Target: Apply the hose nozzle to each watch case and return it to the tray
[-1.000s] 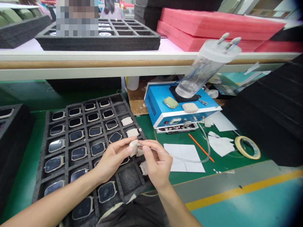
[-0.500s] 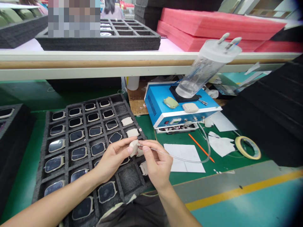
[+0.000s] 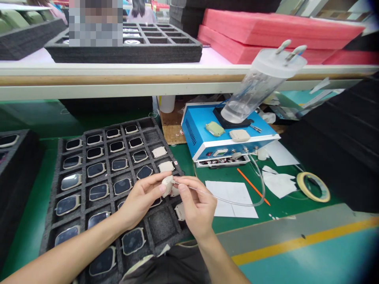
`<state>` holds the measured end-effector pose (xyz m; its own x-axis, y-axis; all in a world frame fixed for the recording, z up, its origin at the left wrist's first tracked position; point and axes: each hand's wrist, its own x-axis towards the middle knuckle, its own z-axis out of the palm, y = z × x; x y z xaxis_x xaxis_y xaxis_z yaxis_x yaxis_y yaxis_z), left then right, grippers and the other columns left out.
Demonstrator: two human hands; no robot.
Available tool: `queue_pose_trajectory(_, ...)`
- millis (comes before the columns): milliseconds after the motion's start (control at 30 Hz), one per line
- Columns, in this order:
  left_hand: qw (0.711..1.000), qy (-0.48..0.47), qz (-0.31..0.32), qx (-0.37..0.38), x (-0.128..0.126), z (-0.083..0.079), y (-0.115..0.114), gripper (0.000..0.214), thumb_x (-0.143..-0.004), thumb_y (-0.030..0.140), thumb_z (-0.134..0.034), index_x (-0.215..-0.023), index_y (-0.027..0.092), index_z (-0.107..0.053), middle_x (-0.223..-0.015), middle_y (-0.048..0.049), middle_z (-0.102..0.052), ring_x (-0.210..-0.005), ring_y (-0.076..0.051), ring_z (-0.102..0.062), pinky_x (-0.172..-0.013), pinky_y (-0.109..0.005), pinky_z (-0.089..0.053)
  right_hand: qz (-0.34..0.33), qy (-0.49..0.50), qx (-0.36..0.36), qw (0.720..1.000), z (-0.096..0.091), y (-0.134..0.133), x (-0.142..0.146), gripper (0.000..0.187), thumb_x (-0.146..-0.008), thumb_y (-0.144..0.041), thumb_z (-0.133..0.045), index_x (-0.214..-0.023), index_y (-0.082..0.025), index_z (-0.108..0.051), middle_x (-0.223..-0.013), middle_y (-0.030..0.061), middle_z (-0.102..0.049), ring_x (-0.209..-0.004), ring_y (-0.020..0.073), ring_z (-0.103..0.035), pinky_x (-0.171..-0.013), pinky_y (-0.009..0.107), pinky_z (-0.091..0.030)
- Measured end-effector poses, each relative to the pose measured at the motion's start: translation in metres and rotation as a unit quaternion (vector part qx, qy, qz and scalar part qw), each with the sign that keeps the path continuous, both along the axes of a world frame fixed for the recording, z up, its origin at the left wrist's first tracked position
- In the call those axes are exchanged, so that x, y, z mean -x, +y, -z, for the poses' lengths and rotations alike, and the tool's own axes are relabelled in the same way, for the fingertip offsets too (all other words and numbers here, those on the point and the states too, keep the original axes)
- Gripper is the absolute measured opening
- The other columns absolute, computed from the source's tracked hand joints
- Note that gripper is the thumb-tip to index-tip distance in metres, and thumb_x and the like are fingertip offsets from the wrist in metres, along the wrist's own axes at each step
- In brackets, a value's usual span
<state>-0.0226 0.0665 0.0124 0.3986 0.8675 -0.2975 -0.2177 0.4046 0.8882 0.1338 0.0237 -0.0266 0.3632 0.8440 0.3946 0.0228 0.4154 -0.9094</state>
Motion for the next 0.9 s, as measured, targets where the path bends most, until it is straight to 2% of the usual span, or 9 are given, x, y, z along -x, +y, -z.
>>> queue_pose_trajectory(267,1.0,0.021,-0.008,0.011,0.001,0.0,-0.001,0.046,-0.08,0.046,-0.093,-0.121,0.028,-0.084,-0.121,-0.0076,-0.082,-0.11,-0.023,-0.072,-0.106,-0.035,-0.049,-0.019,-0.03,-0.001,0.999,-0.002,-0.001,-0.005,0.022,-0.1,-0.014,-0.064,-0.109,-0.027,-0.078,-0.106,0.0047,-0.08,-0.101,0.0186,-0.077,-0.088,0.032,-0.065)
queue_pose_trajectory(433,0.998,0.007,-0.012,0.066,-0.004,-0.01,-0.002,0.043,-0.082,0.042,-0.089,-0.119,0.02,-0.083,-0.114,-0.0124,-0.082,-0.104,-0.024,-0.074,-0.098,-0.036,-0.056,-0.02,0.01,0.015,1.0,-0.003,-0.009,-0.009,0.022,-0.099,-0.014,-0.064,-0.111,-0.028,-0.077,-0.111,0.005,-0.079,-0.106,0.02,-0.076,-0.092,0.034,-0.065)
queue_pose_trajectory(533,0.996,0.052,-0.048,0.059,-0.007,-0.024,0.013,0.043,-0.086,0.042,-0.084,-0.12,0.016,-0.08,-0.112,-0.0157,-0.081,-0.106,-0.026,-0.074,-0.091,-0.037,-0.058,-0.032,0.044,0.018,0.998,-0.004,-0.014,-0.012,0.023,-0.1,-0.014,-0.063,-0.112,-0.028,-0.075,-0.112,0.005,-0.079,-0.107,0.0199,-0.076,-0.093,0.035,-0.065)
queue_pose_trajectory(600,0.988,0.144,-0.054,-0.028,-0.007,-0.033,0.039,0.045,-0.087,0.044,-0.083,-0.122,0.015,-0.077,-0.111,-0.0155,-0.079,-0.101,-0.026,-0.074,-0.088,-0.036,-0.057,-0.051,0.046,0.011,0.998,-0.005,-0.015,-0.014,0.022,-0.1,-0.013,-0.062,-0.112,-0.028,-0.075,-0.11,0.0048,-0.079,-0.106,0.019,-0.076,-0.093,0.034,-0.065)
queue_pose_trajectory(633,0.97,0.214,-0.05,-0.1,-0.007,-0.035,0.057,0.046,-0.089,0.044,-0.081,-0.124,0.015,-0.075,-0.111,-0.0148,-0.079,-0.097,-0.025,-0.073,-0.087,-0.036,-0.056,-0.059,0.039,0.005,0.997,-0.006,-0.014,-0.015,0.022,-0.1,-0.013,-0.062,-0.111,-0.027,-0.075,-0.109,0.0047,-0.079,-0.104,0.0186,-0.076,-0.092,0.034,-0.065)
queue_pose_trajectory(667,0.937,0.295,-0.038,-0.185,-0.006,-0.037,0.077,0.046,-0.091,0.042,-0.077,-0.127,0.014,-0.073,-0.111,-0.0141,-0.078,-0.092,-0.023,-0.071,-0.086,-0.036,-0.055,-0.066,0.031,-0.002,0.997,-0.008,-0.014,-0.016,0.021,-0.1,-0.013,-0.062,-0.109,-0.026,-0.075,-0.107,0.0047,-0.079,-0.103,0.0184,-0.076,-0.091,0.034,-0.065)
queue_pose_trajectory(733,0.811,0.465,-0.029,-0.354,-0.006,-0.033,0.119,0.041,-0.095,0.03,-0.068,-0.132,0.012,-0.068,-0.119,-0.0147,-0.075,-0.096,-0.022,-0.068,-0.09,-0.034,-0.052,-0.073,0.018,-0.015,0.997,-0.01,-0.012,-0.016,0.02,-0.1,-0.013,-0.061,-0.107,-0.025,-0.075,-0.103,0.005,-0.079,-0.1,0.0186,-0.077,-0.09,0.034,-0.065)
queue_pose_trajectory(833,0.77,0.514,0.004,-0.378,-0.009,-0.018,0.165,0.029,-0.093,0.016,-0.06,-0.119,0.01,-0.071,-0.108,-0.0135,-0.076,-0.097,-0.024,-0.066,-0.096,-0.037,-0.049,-0.074,0.012,-0.015,0.997,-0.008,-0.011,-0.014,0.017,-0.101,-0.016,-0.061,-0.105,-0.024,-0.075,-0.102,0.0057,-0.08,-0.099,0.0197,-0.077,-0.089,0.036,-0.066)
queue_pose_trajectory(900,0.759,0.522,0.035,-0.387,-0.011,-0.011,0.177,0.025,-0.092,0.012,-0.056,-0.111,0.012,-0.073,-0.109,-0.0132,-0.076,-0.101,-0.025,-0.067,-0.1,-0.038,-0.048,-0.073,0.012,-0.001,0.997,-0.004,-0.012,-0.013,0.015,-0.102,-0.021,-0.062,-0.105,-0.024,-0.076,-0.103,0.0066,-0.079,-0.1,0.0205,-0.077,-0.09,0.038,-0.066)
